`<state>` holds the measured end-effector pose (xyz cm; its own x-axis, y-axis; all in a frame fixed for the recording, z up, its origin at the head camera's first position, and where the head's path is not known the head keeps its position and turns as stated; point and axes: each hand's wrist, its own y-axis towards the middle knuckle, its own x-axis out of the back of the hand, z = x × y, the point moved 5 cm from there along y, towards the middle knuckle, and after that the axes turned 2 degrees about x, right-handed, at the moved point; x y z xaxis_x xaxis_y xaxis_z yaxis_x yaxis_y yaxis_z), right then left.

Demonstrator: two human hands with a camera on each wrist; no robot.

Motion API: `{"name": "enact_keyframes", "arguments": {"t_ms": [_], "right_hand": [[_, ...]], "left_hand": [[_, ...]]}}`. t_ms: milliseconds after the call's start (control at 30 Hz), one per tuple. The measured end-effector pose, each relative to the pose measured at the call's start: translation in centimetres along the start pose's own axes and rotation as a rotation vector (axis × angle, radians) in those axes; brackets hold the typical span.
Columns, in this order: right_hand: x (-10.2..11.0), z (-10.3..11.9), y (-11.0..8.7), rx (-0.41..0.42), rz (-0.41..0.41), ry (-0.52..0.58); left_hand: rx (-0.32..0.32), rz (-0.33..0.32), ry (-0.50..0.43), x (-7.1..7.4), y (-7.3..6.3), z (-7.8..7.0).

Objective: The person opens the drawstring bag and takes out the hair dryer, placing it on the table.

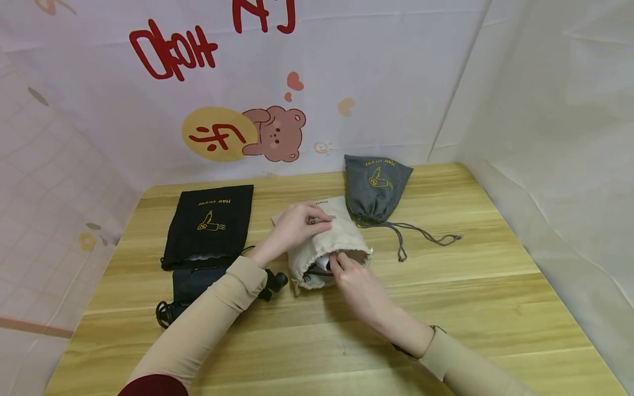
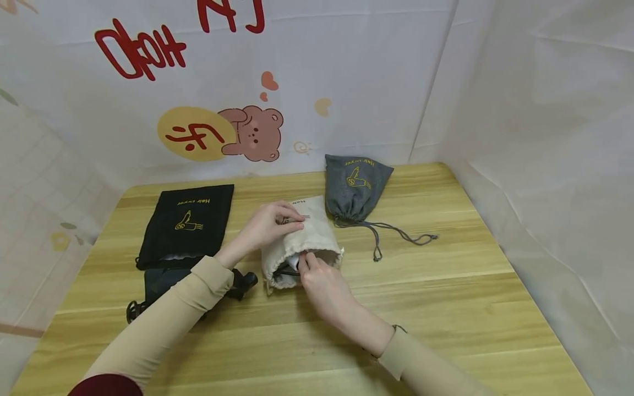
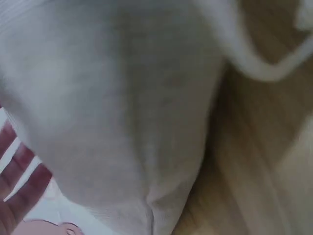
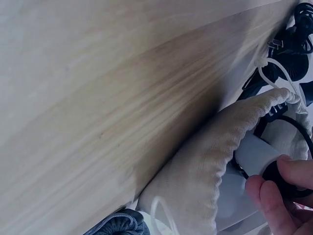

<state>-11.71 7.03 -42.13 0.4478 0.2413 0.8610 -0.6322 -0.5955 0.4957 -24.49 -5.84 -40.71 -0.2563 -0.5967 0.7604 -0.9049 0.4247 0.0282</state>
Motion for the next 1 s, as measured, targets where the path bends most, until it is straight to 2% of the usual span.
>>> {"name": "enact_keyframes", "arguments": {"t_ms": [100, 200, 367, 500, 667, 867, 1000], "right_hand": [[-0.1, 0.1, -0.1, -0.010, 0.020, 0.005], [-0.2, 0.1, -0.2, -0.018, 0.033, 0.005], [-0.3, 0.4, 0.0, -0.020, 0.023, -0.019], [-0.2, 1.1, 0.0, 0.014, 0.013, -0.059], [0.4, 1.8, -0.4, 0.043, -0.007, -0.080], [0.8, 1.2, -0.8, 0.004, -0.026, -0.020], [0.6, 0.6, -0.6, -0.039, -0.011, 0.008]], "left_hand": [[-0.049, -0.019, -0.008, -0.4, 0.0, -0.4], [-0.071, -0.047, 0.033, -0.6, 0.0, -0.8], [-0.023, -0.102, 0.096, -0.5, 0.2, -0.9], [0.005, -0.143, 0.121, -0.1, 0.8, -0.8], [0.052, -0.157, 0.122, 0.2, 1.4, -0.2], [0.078, -0.158, 0.122, 0.5, 1.2, 0.7], [0.089, -0.163, 0.118, 0.5, 1.2, 1.1]]}}
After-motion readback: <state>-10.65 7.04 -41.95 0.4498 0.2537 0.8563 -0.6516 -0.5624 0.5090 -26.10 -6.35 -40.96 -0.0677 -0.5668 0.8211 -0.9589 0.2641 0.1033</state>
